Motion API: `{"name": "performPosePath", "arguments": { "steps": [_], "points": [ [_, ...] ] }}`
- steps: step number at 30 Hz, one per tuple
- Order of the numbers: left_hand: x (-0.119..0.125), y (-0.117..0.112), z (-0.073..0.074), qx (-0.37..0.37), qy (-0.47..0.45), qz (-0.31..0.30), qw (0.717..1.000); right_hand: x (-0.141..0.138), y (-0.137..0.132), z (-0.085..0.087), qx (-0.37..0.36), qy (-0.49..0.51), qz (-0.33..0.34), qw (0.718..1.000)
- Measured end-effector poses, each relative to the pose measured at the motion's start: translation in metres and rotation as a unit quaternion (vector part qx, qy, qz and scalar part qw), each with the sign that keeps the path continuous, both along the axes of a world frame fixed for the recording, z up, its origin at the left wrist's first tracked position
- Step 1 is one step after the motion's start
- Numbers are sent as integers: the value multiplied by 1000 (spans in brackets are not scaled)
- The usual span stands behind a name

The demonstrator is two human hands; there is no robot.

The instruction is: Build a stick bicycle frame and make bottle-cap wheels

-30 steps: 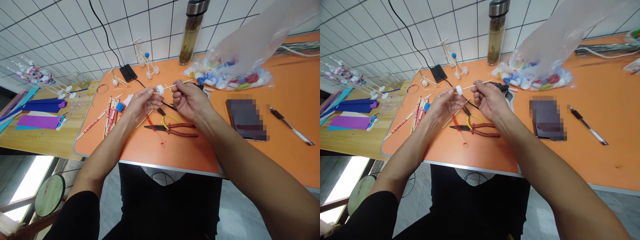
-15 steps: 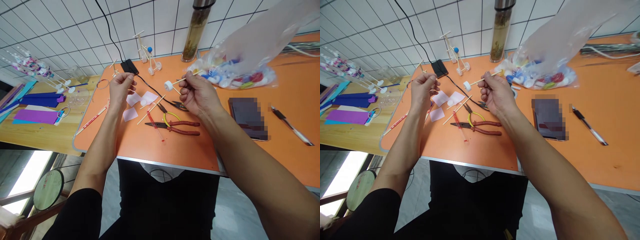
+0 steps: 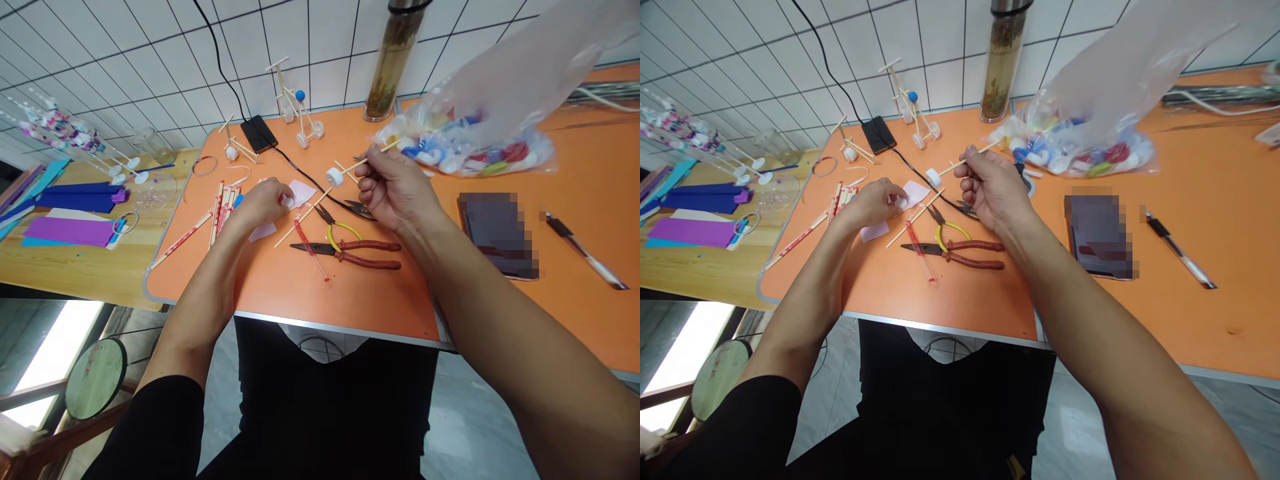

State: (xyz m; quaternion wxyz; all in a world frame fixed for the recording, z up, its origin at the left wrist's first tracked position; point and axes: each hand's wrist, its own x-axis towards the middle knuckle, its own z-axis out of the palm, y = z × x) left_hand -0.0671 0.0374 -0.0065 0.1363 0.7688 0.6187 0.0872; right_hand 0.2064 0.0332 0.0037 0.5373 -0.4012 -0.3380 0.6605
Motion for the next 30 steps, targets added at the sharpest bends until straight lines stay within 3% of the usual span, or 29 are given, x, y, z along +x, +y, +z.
{"name": "performPosePath", "arguments": {
  "steps": [4, 6, 8, 10, 12, 18, 21, 27, 30],
  "points": [
    [3, -2, 5, 15, -38, 33, 999, -2, -1, 1, 9, -2, 12, 1000],
    [5, -2, 7, 31, -123, 56, 990, -3, -2, 2, 9, -5, 16, 1000],
    [7, -1, 6, 24, -265, 56, 962, -4, -3, 4, 4, -14, 18, 1000],
    [12, 0, 5, 2, -403, 29, 915, -4, -3, 5, 1, -24, 19, 1000],
    [19, -2, 5, -4, -484, -5, 875, -3, -3, 5, -2, -20, 24, 1000],
    [40, -21, 16, -30, -545, -55, 836, -2, 2, -1, -38, 51, 28, 998],
    [45, -27, 21, -62, -571, -24, 818, -2, 2, -1, -28, 61, 23, 997],
    [45, -25, 26, -124, -649, 47, 749, -4, -4, 6, 65, -11, 8, 998],
    [45, -24, 22, -72, -631, 46, 771, -3, -3, 4, 104, -42, 3, 994]
  ]
}}
